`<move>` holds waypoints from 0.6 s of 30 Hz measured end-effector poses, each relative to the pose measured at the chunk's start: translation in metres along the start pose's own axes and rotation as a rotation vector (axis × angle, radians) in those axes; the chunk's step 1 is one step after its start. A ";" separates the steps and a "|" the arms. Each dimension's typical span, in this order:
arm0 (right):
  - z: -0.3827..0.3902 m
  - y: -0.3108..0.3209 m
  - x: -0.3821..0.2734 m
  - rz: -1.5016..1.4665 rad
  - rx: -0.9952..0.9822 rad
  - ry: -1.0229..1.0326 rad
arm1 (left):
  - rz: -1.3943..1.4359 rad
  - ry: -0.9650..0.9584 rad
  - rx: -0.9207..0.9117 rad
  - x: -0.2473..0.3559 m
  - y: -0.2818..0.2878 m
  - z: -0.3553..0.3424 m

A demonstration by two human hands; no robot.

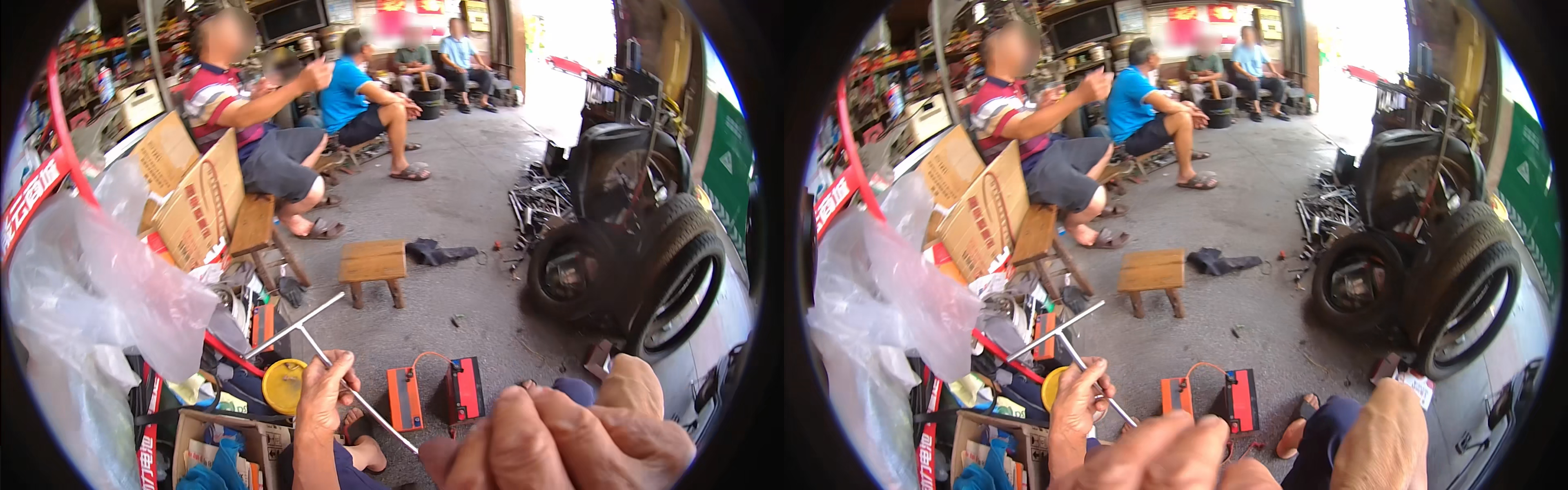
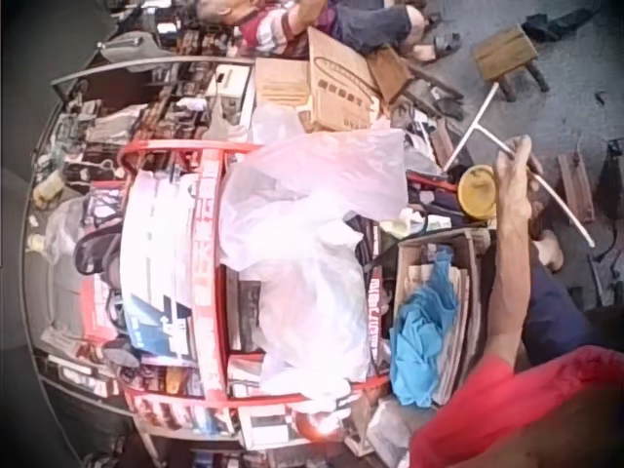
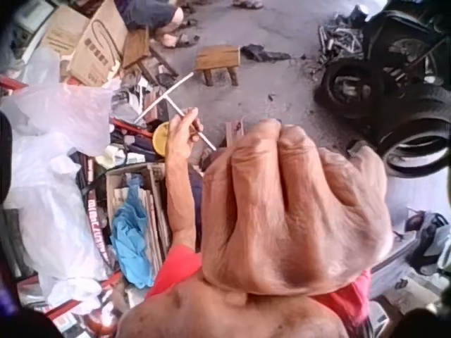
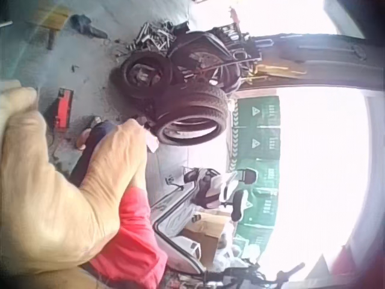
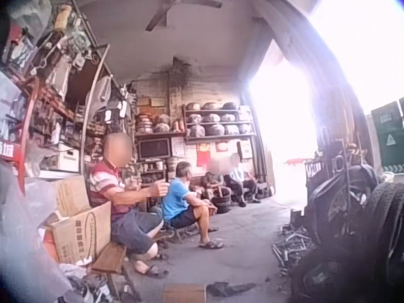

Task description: The person sits on the floor of a workshop and uses a metal tool to scrape or adjust components on two small red and black electronic devices. The person repeatedly manipulates the tool against the devices while seated.

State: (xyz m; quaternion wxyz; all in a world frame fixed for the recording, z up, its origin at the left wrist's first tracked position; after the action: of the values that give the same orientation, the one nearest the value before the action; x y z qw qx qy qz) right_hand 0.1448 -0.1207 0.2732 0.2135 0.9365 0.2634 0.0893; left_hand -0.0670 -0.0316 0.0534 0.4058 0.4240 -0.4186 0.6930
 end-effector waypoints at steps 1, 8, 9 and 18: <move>-0.013 0.009 -0.005 0.010 -0.069 -0.118 | -0.016 0.005 -0.004 -0.001 -0.005 -0.002; -0.022 -0.001 -0.022 0.605 -0.521 0.285 | -0.071 0.004 -0.002 -0.010 -0.009 0.001; -0.023 -0.005 -0.023 0.671 -0.569 0.312 | -0.093 -0.006 0.019 -0.010 -0.006 0.006; 0.029 -0.013 0.013 -0.001 -0.271 0.183 | -0.099 0.089 -0.099 -0.029 -0.025 0.000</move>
State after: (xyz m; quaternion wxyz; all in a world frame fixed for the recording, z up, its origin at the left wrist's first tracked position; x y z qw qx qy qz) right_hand 0.1577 -0.1141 0.2420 0.3130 0.8870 0.2677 0.2089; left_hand -0.0347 -0.0294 0.0329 0.4781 0.3925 -0.4123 0.6689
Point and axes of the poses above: each hand's wrist, its own z-axis away from the middle knuckle, its own y-axis out of the back of the hand, x = y × z, the point moved 3 cm from there along -z, towards the middle knuckle, and after that the axes turned 2 degrees about -y, right-handed, at the moved point
